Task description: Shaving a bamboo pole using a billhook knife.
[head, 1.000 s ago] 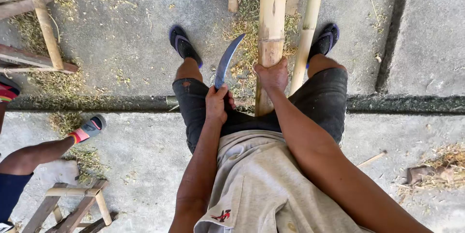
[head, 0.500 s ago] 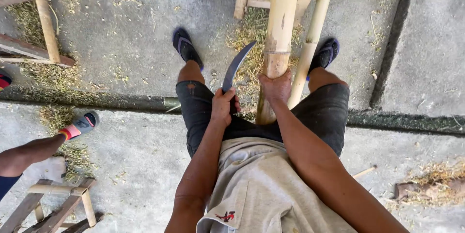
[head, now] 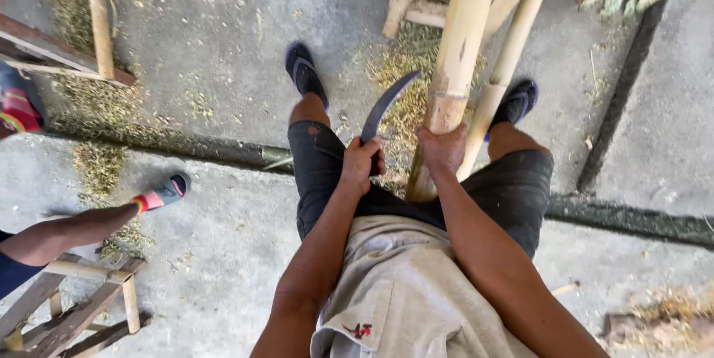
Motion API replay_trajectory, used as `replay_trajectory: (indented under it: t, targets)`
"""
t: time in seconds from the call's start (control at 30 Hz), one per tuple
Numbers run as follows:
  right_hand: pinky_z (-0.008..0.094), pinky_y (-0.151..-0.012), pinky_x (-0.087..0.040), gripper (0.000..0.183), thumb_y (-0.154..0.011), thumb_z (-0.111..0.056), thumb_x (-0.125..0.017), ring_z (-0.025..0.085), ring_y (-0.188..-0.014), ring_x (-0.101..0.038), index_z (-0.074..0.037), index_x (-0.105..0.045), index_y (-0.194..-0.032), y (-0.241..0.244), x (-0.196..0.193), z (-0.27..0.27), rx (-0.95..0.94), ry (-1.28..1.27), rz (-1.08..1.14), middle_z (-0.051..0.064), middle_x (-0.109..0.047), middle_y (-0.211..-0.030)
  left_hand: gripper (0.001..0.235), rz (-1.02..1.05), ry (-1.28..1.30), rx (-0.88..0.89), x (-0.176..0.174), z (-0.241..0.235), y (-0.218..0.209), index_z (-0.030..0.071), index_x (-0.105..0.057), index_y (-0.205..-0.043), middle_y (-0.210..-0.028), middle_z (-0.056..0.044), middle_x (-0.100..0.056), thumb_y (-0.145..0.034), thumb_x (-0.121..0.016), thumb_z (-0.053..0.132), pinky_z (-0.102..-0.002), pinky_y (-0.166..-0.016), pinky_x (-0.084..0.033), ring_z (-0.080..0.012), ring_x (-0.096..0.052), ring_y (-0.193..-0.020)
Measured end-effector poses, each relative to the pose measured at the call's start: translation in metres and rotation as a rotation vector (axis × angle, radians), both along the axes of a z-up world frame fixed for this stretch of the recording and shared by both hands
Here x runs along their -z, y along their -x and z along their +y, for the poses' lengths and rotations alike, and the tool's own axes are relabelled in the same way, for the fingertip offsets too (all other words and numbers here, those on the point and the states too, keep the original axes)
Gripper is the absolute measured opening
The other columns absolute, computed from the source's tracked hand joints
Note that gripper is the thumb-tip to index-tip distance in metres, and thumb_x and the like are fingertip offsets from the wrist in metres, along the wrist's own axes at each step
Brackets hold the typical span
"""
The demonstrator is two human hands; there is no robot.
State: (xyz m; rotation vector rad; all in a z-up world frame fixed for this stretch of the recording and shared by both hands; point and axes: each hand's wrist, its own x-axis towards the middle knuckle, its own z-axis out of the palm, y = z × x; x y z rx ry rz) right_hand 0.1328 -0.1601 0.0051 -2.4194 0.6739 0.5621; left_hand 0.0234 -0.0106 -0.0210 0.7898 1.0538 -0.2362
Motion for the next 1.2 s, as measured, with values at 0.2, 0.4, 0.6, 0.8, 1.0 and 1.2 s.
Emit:
replay_trajectory:
  t: [0.2, 0.4, 0.6, 0.8, 1.0, 1.2]
  targets:
    - [0.047, -0.099, -0.052, 0.102, -0.063, -0.042, -0.088, 0.038, -0.110, -0.066, -0.001, -0.038, -0.142, 0.001, -0.009, -0.001, 0.019, -0.015, 0.035, 0.022, -0.066, -0.121, 0.019, -0.052, 0.039, -0.024, -0.007, 0.002, -0.004, 0.008, -0.056, -0.097, -0.069, -0.006, -0.062, -0.095, -0.071, 0.019, -0.035, -0.041, -0.051, -0.0173, -0.058, -0.048]
    - [0.049, -0.099, -0.053, 0.094, -0.068, -0.048, -0.089, 0.040, -0.113, -0.064, -0.001, -0.045, -0.136, 0.006, 0.013, -0.008, 0.005, 0.063, 0.087, 0.024, -0.064, -0.125, 0.018, 0.016, -0.043, 0.048, -0.031, 0.007, 0.002, 0.007, -0.056, -0.098, -0.068, -0.004, -0.060, -0.094, -0.070, 0.018, -0.035, -0.039, -0.047, -0.0183, -0.055, -0.045]
    - [0.048, -0.089, -0.062, 0.094, -0.073, -0.039, -0.084, 0.036, -0.104, -0.071, 0.001, -0.038, -0.144, -0.009, -0.033, 0.001, 0.073, -0.098, 0.304, 0.022, -0.068, -0.120, 0.019, -0.043, -0.066, -0.023, -0.011, 0.016, 0.001, 0.007, -0.055, -0.096, -0.067, -0.007, -0.062, -0.093, -0.071, 0.017, -0.036, -0.040, -0.049, -0.0188, -0.057, -0.047]
    - [0.046, -0.092, -0.062, 0.101, -0.059, -0.008, -0.090, 0.030, -0.102, -0.072, -0.006, -0.034, -0.143, 0.005, 0.067, -0.074, 0.301, -1.175, 0.360, 0.020, -0.067, -0.116, 0.016, -0.035, 0.002, 0.074, -0.018, 0.009, -0.001, 0.008, -0.059, -0.096, -0.070, -0.006, -0.062, -0.095, -0.073, 0.016, -0.034, -0.043, -0.049, -0.0173, -0.057, -0.049]
    - [0.050, -0.089, -0.059, 0.091, -0.065, -0.005, -0.090, 0.030, -0.100, -0.067, 0.000, -0.043, -0.142, 0.016, 0.067, -0.074, 0.376, -1.250, 0.374, 0.015, -0.065, -0.114, 0.016, 0.080, 0.033, -0.025, -0.031, 0.014, -0.005, 0.009, -0.058, -0.098, -0.069, -0.005, -0.062, -0.095, -0.070, 0.018, -0.034, -0.044, -0.050, -0.0172, -0.058, -0.050]
    - [0.040, -0.098, -0.062, 0.090, -0.063, -0.013, -0.093, 0.028, -0.108, -0.070, -0.003, -0.043, -0.137, 0.005, 0.026, -0.039, 0.234, -1.018, 0.268, 0.014, -0.069, -0.118, 0.018, 0.126, 0.038, -0.003, -0.045, 0.004, -0.011, 0.008, -0.056, -0.097, -0.069, -0.005, -0.061, -0.096, -0.071, 0.018, -0.034, -0.044, -0.049, -0.0172, -0.058, -0.051]
